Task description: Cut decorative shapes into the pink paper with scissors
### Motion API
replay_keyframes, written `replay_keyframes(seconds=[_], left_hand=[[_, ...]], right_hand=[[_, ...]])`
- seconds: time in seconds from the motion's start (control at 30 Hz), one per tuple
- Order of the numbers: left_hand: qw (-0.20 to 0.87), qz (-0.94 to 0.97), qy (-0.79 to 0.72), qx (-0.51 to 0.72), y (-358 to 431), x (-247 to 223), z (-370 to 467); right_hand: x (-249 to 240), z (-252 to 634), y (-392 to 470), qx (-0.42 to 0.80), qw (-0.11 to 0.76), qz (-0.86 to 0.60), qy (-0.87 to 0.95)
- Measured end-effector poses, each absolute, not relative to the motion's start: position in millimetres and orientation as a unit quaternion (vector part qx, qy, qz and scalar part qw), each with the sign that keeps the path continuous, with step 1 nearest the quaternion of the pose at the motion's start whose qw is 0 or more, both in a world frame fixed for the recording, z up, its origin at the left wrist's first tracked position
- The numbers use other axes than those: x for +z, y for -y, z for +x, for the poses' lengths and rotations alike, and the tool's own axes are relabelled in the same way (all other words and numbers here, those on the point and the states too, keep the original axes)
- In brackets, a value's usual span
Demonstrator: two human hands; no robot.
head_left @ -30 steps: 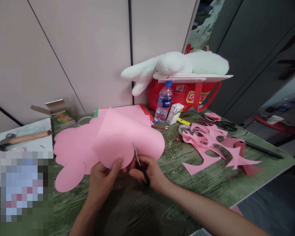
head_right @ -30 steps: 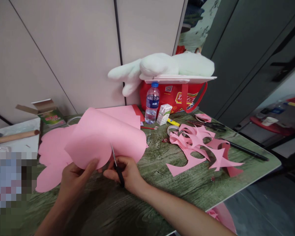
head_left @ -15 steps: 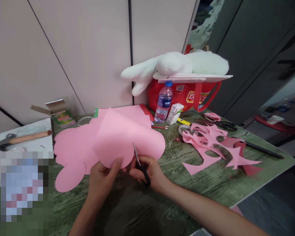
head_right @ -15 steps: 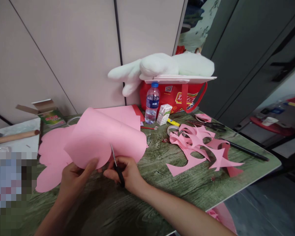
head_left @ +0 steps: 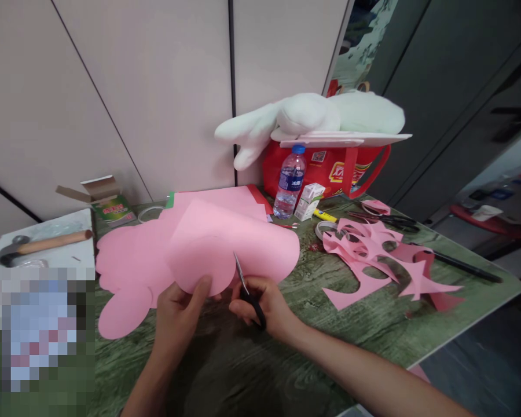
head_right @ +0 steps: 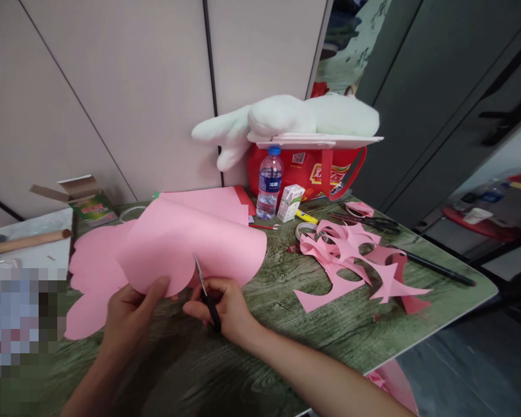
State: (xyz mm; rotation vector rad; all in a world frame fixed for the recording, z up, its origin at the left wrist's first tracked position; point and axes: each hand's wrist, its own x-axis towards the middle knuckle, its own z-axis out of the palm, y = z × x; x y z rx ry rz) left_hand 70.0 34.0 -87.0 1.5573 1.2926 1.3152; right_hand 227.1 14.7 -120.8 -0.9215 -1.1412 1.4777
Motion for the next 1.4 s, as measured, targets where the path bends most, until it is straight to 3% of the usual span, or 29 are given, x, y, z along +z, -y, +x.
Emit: replay_keyframes(seconds=[0.27, 0.47, 1.4], left_hand=[[0.429, 0.597, -0.489, 0.47, -29.7, -86.6, 75.7], [0.386, 0.595, -0.535, 0.46, -22.8, -83.2, 79.0], [0.372, 0.616, -0.534, 0.444, -24.9, -84.0, 76.3]], right_hand=[[-122.3, 225.0, -13.2, 0.615, 0.505, -0.349, 0.496], [-120.5, 226.4, -15.6, 0.581, 0.518, -0.359, 0.516], [-124.2, 229.5, -19.6, 0.571, 0.513, -0.352, 0.536]])
